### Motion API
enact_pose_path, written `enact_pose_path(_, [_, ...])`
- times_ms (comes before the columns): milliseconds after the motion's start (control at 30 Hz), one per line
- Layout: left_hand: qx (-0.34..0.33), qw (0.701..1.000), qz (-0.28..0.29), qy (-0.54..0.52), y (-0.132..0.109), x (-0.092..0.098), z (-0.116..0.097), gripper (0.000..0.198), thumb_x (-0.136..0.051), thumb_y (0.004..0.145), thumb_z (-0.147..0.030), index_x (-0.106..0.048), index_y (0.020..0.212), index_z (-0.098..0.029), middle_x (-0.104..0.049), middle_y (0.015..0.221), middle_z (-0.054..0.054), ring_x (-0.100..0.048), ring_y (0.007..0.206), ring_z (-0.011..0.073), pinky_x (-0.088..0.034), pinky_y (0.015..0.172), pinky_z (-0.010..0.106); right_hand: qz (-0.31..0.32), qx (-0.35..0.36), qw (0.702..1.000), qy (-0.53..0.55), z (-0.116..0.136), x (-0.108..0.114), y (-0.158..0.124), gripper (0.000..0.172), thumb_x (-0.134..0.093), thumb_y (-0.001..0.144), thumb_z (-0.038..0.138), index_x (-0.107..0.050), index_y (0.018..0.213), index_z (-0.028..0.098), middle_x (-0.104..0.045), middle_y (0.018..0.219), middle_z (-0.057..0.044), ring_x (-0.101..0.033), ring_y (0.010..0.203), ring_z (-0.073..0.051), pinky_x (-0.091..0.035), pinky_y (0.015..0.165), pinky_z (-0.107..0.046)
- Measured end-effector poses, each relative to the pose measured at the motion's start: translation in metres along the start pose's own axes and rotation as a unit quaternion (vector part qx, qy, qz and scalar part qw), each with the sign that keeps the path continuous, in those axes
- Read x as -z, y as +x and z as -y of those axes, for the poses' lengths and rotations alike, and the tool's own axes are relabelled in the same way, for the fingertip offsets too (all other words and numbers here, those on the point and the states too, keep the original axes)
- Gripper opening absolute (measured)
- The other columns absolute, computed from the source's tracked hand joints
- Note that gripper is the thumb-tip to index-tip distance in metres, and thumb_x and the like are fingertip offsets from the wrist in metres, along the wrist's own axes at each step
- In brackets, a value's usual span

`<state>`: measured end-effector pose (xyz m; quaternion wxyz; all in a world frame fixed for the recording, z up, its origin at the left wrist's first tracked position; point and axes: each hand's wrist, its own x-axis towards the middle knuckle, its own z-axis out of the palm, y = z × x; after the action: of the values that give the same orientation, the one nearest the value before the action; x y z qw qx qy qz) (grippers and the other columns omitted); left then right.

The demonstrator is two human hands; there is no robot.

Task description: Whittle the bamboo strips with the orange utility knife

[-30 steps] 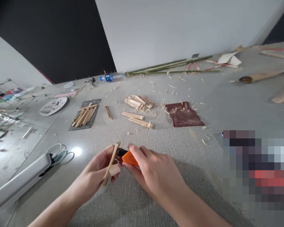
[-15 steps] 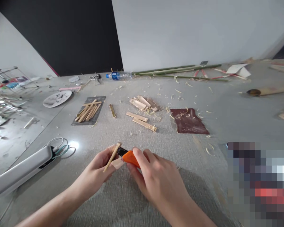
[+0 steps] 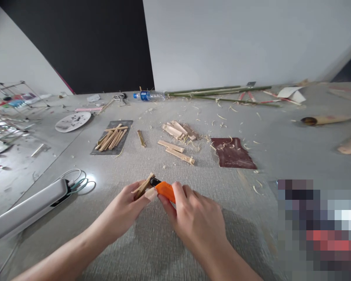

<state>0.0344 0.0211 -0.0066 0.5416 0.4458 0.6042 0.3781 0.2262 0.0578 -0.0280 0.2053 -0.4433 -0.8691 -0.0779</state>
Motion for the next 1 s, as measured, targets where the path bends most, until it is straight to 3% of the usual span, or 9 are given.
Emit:
enact_pose_path(167, [0.021,0.999,0.023,0.02,0.008,0.005,0.001,0.038,-0.061,0.096,-0.057,-0.052,0.086,-0.021,-0.033,0.066,-0.008,-0.027,0.057,0.0098,-0.023,0.05,0.024,0.014,-0.026,1.0,-0.005,0.002,-0.004,0.003,0.046,-0.036,0.11,0.058,-0.059,0.091,0.023,-0.067,0.064,0.001,-0.062,0.044,-0.018,-0.016,0.049,-0.031])
enact_pose_path(300, [0.023,0.999,0.019,0.019,0.013,0.008,-0.002,0.038,-0.066,0.092,-0.054,-0.055,0.086,-0.019,-0.035,0.066,-0.008,-0.027,0.058,0.0095,-0.021,0.05,0.025,0.023,-0.029,0.999,-0.011,0.002,-0.003,0.006,0.046,-0.037,0.109,0.058,-0.059,0.091,0.023,-0.067,0.062,0.001,-0.058,0.04,-0.017,-0.015,0.049,-0.03])
enact_pose_path(567, [0.037,0.995,0.042,-0.077,0.008,0.014,-0.01,0.032,-0.059,0.095,-0.052,-0.051,0.091,-0.022,-0.03,0.063,-0.01,-0.022,0.052,0.008,-0.019,0.048,0.023,0.006,-0.018,1.0,0.012,0.0,0.009,0.011,0.044,-0.039,0.109,0.058,-0.059,0.091,0.022,-0.067,0.063,0.001,-0.062,0.044,-0.017,-0.02,0.049,-0.029])
enact_pose_path(700, [0.019,0.993,0.07,-0.093,0.005,0.015,-0.008,0.021,-0.06,0.094,-0.04,-0.052,0.09,-0.021,-0.044,0.07,-0.006,-0.04,0.057,0.0095,-0.034,0.054,0.023,0.002,-0.037,0.999,0.027,-0.007,0.01,0.008,0.046,-0.038,0.108,0.062,-0.057,0.091,0.024,-0.062,0.054,0.002,-0.062,0.043,-0.02,-0.023,0.047,-0.029])
enact_pose_path(833, [-0.075,0.996,0.016,0.047,0.002,0.016,-0.002,0.017,-0.057,0.099,-0.036,-0.058,0.093,-0.02,-0.052,0.079,-0.003,-0.049,0.07,0.0122,-0.039,0.062,0.024,0.041,-0.112,0.993,0.025,-0.014,0.01,0.005,0.044,-0.038,0.108,0.062,-0.052,0.087,0.026,-0.064,0.056,0.002,-0.063,0.043,-0.022,-0.026,0.048,-0.028])
enact_pose_path(1000, [-0.167,0.953,-0.05,0.246,0.0,0.015,0.007,0.018,-0.052,0.104,-0.031,-0.062,0.092,-0.021,-0.052,0.071,-0.005,-0.046,0.062,0.0118,-0.034,0.059,0.025,0.053,-0.151,0.981,0.11,-0.019,0.006,0.005,0.046,-0.037,0.106,0.065,-0.051,0.083,0.027,-0.06,0.053,0.004,-0.06,0.043,-0.021,-0.029,0.048,-0.028])
